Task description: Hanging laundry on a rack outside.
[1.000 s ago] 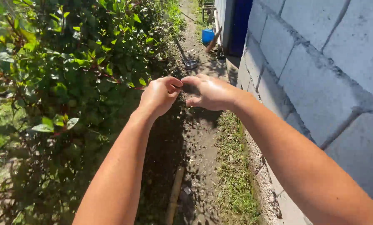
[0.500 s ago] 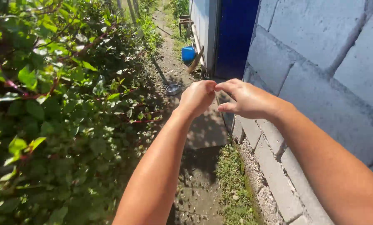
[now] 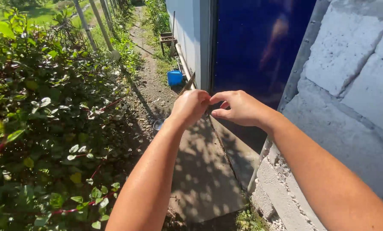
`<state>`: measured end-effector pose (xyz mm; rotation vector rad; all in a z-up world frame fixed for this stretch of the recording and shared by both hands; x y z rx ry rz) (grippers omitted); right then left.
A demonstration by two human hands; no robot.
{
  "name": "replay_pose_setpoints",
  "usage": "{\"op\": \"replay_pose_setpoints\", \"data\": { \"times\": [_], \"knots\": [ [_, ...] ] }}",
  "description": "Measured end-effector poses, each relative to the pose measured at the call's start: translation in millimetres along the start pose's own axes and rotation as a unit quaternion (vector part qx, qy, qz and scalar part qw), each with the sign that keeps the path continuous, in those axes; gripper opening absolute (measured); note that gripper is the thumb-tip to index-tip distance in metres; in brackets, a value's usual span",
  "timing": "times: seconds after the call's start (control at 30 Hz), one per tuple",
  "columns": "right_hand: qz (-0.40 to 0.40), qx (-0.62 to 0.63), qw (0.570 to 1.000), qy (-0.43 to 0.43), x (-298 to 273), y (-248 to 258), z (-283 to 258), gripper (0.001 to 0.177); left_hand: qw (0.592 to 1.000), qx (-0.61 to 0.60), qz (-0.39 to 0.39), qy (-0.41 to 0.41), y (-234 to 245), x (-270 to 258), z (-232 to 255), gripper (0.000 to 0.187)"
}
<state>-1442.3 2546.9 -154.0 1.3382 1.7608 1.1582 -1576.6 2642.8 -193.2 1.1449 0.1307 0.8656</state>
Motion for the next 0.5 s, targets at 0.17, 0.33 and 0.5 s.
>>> {"op": "replay_pose_setpoints", "data": {
  "times": [0.17, 0.33, 0.5],
  "knots": [
    [0.042, 0.063, 0.994, -0.073, 90.9, 29.1, 65.6, 0.041, 0.999, 0.010, -0.016, -0.051, -9.0, 122.7, -54.8, 0.016],
    [0.107, 0.072, 0.978, -0.162, 121.9, 71.9, 168.8, 0.037, 0.991, -0.007, -0.064, -0.114, -49.5, 247.0, -50.0, 0.017],
    [0.145, -0.022, 0.923, -0.357, 116.3, 120.6, 248.6, 0.037, 0.979, -0.047, -0.108, -0.167, -107.9, 344.6, -19.4, 0.019]
  ]
}}
Point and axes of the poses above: each hand's wrist, its own x-axis towards the middle knuckle, its own y-axis out of the back of the hand, z = x × y, the point moved 4 cm from there along x, towards the middle knuckle, and after that the axes turned 14 degrees about -z, right-handed, at the moved point
